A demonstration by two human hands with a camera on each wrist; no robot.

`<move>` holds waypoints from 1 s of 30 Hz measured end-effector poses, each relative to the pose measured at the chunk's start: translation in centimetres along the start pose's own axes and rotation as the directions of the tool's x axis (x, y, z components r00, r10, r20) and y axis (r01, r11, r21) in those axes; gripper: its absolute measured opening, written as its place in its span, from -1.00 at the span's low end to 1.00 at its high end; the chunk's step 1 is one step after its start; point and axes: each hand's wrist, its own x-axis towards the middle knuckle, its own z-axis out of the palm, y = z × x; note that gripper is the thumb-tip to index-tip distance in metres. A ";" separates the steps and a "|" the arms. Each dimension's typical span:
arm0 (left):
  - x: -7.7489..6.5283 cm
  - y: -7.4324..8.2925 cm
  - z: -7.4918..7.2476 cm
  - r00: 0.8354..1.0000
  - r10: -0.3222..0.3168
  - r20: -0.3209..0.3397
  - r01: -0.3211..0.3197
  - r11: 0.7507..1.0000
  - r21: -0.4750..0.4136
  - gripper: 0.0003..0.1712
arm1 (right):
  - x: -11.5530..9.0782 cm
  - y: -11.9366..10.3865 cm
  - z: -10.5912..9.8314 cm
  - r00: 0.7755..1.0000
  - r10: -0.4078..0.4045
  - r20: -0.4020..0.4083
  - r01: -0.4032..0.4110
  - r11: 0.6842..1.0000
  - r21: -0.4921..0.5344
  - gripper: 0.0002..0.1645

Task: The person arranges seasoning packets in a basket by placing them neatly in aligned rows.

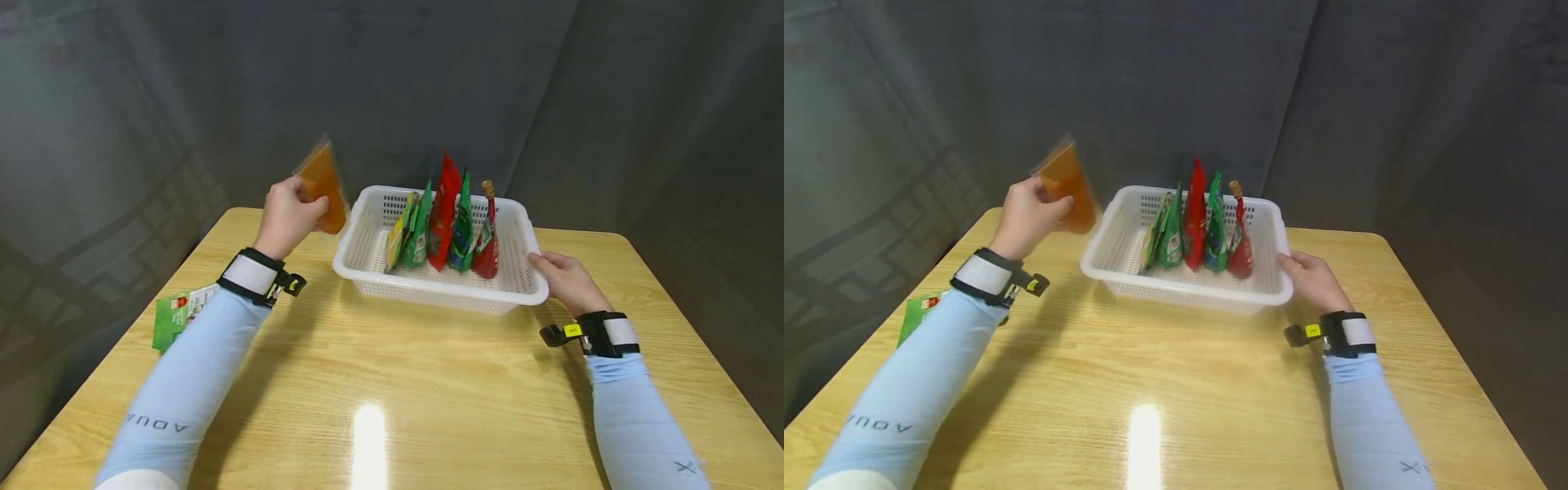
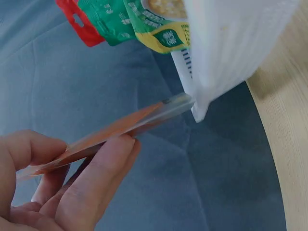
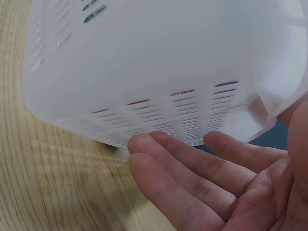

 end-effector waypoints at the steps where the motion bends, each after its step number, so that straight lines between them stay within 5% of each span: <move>1: 0.2 0.1 0.2 1.000 -0.005 0.011 0.005 1.000 -0.005 -0.61 | 0.0 0.0 0.0 1.000 0.001 0.001 -0.001 1.000 -0.001 -0.07; 10: 1.6 1.0 2.2 0.993 -0.048 0.111 0.048 0.999 0.002 -0.49 | 0.0 -0.3 0.2 1.000 0.009 0.005 -0.009 1.000 -0.007 -0.07; 20: 3.2 1.4 5.4 0.983 -0.094 0.157 0.050 0.964 0.262 -0.54 | 0.1 -0.3 0.5 1.000 0.016 0.013 -0.016 1.000 -0.010 -0.05; 30: 4.9 1.7 6.9 0.962 -0.159 0.224 0.060 0.918 0.393 -0.49 | 0.0 -0.5 0.9 1.000 0.026 0.008 -0.026 1.000 -0.005 -0.03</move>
